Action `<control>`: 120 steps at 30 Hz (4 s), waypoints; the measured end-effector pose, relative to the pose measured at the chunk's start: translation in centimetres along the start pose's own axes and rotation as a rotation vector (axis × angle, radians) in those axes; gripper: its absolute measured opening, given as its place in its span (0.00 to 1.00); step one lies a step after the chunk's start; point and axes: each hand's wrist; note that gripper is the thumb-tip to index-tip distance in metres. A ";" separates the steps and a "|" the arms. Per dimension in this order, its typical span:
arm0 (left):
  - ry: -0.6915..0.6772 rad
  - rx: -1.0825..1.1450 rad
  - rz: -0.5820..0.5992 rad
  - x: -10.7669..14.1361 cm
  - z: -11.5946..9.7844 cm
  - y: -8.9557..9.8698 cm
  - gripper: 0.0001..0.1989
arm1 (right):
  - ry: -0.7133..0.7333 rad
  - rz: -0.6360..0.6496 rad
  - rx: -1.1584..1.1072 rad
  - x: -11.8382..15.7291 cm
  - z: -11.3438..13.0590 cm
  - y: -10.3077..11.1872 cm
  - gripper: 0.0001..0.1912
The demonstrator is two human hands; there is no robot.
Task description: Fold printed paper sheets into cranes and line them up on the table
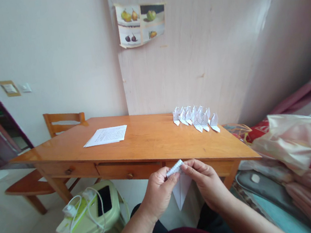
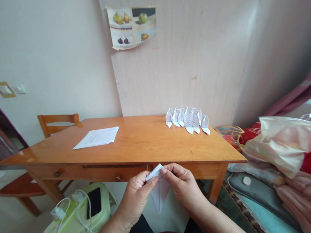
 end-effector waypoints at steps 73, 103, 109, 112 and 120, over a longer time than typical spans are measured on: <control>0.128 0.408 0.069 -0.5 1.0 -0.6 0.19 | -0.127 -0.036 0.041 0.3 -1.5 0.4 0.17; 0.042 0.153 0.072 -1.6 -1.2 0.2 0.11 | -0.036 0.231 0.131 -2.1 0.0 1.9 0.11; -0.161 -0.230 0.004 -3.3 -5.6 0.6 0.06 | 0.213 0.285 0.522 -5.1 1.8 2.5 0.04; -0.364 -0.497 -0.144 -4.7 -6.8 0.7 0.02 | 0.476 0.240 0.845 -6.2 2.7 2.5 0.02; -0.688 -0.971 -0.308 -9.1 -4.4 1.3 0.09 | 0.708 0.294 1.335 -7.6 0.6 3.2 0.09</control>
Point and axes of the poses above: each hand's wrist, its own x-axis away from the middle knuckle, its own y-axis out of the back of the hand, z = x × y, and after that the axes turned 14 degrees about y, right-handed
